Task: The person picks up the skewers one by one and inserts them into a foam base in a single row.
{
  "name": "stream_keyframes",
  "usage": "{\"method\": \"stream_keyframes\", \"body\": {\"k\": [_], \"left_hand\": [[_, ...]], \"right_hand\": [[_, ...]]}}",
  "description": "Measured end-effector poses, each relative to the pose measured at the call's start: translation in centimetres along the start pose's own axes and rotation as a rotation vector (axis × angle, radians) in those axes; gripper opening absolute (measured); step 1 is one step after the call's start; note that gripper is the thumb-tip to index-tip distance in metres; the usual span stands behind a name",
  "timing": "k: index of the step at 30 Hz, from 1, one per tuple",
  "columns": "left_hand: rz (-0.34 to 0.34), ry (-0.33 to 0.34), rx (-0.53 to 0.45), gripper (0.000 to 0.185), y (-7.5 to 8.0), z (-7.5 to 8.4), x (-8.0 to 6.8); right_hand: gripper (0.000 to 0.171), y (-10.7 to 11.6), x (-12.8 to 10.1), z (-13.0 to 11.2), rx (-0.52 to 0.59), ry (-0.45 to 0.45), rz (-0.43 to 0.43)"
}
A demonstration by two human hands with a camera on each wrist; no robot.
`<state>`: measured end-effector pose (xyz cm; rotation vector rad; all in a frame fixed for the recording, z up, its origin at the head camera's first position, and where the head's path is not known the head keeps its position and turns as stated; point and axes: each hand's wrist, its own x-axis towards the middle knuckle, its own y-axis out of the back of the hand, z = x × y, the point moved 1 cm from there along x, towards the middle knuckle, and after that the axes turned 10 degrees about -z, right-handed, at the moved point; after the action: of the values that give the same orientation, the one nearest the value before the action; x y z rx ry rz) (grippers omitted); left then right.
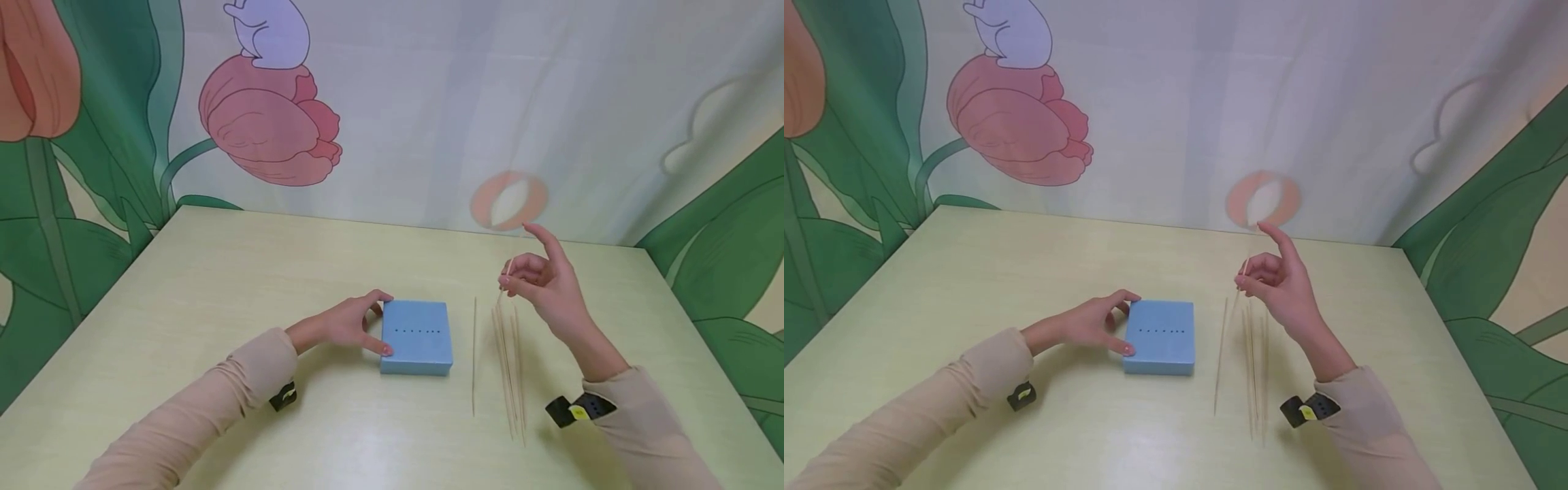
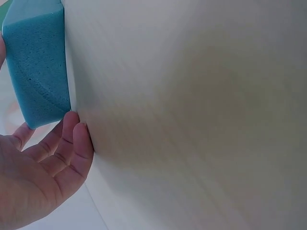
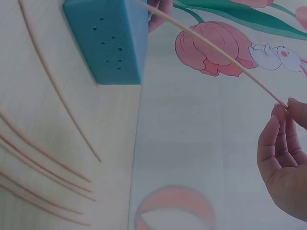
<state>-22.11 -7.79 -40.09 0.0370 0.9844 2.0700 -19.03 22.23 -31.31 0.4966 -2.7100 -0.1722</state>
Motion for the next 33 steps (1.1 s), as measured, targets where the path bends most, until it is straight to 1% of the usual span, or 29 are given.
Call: {"method": "stream_keyframes", "body": {"k": [5, 9, 13, 17, 22, 26, 30, 33], "left_hand": [[-0.001, 0.001, -0.013, 0.083, 0.0, -0.1, 0.1], [-0.002, -0.01, -0.024, 0.083, 0.0, -0.2, 0.1], [-0.003, -0.006, -0.029, 0.083, 0.0, -0.1, 0.0], [-0.005, -0.008, -0.027, 0.083, 0.0, 0.0, 0.0], [-0.007, -0.007, -0.019, 0.083, 0.1, 0.0, 0.1], [-0.005, -0.005, -0.032, 0.082, 0.0, -0.2, 0.2], [-0.007, -0.007, -0.045, 0.082, -0.1, -0.3, 0.2], [-0.005, -0.009, -0.048, 0.081, -0.1, -0.3, 0.1]], "right_hand": [[0.073, -0.8, 0.6, -0.7, -0.018, 0.036, 0.011], [0.073, -1.5, 1.0, -1.3, -0.047, 0.062, 0.005], [0.071, -2.2, 1.5, -1.6, -0.071, 0.092, -0.007], [0.069, -2.6, 1.8, -1.7, -0.072, 0.114, -0.018], [0.069, -3.1, 2.1, -1.7, -0.107, 0.143, -0.044], [0.068, -3.5, 2.2, -1.7, -0.123, 0.161, -0.043], [0.066, -4.0, 2.3, -1.7, -0.168, 0.175, -0.035], [0.066, -4.4, 2.4, -1.6, -0.204, 0.212, -0.045]]}}
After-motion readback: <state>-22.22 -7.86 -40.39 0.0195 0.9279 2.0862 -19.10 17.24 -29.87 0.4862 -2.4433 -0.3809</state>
